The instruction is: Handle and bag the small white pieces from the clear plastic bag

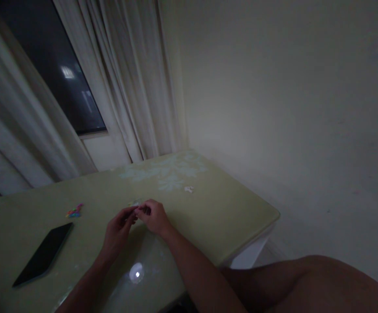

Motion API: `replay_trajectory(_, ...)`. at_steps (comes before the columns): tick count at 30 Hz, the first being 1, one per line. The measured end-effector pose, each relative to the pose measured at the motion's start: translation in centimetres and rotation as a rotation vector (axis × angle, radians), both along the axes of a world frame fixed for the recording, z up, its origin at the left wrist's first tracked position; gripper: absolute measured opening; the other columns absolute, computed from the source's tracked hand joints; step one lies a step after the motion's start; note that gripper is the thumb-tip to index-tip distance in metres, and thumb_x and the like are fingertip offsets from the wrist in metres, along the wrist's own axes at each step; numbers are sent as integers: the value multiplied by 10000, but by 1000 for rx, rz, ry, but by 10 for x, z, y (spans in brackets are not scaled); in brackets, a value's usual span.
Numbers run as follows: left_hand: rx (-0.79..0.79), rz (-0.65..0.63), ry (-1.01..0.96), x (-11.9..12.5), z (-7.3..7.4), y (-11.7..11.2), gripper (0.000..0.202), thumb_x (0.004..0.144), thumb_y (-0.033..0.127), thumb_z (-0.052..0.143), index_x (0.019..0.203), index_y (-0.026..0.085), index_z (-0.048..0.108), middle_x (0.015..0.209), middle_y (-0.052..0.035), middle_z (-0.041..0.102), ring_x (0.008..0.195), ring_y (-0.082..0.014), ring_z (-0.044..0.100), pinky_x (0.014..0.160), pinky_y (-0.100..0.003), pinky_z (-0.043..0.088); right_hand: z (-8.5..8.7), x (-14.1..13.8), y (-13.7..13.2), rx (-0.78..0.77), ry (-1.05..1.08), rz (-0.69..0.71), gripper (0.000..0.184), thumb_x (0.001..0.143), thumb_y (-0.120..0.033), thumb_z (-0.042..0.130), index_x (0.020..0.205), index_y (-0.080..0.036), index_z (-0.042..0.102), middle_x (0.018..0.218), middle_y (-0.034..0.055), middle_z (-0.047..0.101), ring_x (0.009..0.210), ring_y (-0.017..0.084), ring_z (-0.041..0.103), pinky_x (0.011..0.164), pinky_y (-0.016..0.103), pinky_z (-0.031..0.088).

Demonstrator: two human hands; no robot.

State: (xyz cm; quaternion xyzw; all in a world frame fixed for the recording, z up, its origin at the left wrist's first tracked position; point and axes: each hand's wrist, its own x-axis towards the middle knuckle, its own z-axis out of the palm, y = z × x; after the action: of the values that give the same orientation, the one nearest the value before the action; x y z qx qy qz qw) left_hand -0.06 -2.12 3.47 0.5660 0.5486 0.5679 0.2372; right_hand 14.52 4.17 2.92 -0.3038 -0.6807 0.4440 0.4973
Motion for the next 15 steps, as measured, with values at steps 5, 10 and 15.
replay_trajectory(5, 4, -2, 23, 0, 0, 0, 382, 891, 518, 682, 1080, 194, 753, 978, -88, 805, 808, -223, 737, 764, -361, 623, 1, 0, -1, 2, -14, -9, 123, 862, -295, 755, 861, -172, 763, 756, 2, 652, 678, 130, 540, 631, 240, 421)
replay_trajectory(10, 10, 15, 43, 0, 1, -1, 408, 886, 556, 685, 1064, 196, 758, 955, -83, 807, 795, -226, 736, 743, -356, 618, 0, 0, -1, 6, -17, -6, 130, 871, -301, 755, 855, -172, 751, 752, -7, 636, 674, 125, 532, 638, 238, 421)
replay_trajectory(15, 5, 17, 60, -2, 0, 0, 406, 892, 555, 684, 1068, 196, 757, 943, -79, 802, 781, -222, 730, 743, -351, 607, -1, -1, 1, 31, -2, -6, 138, 869, -305, 756, 850, -169, 743, 762, -7, 632, 673, 123, 528, 643, 240, 418)
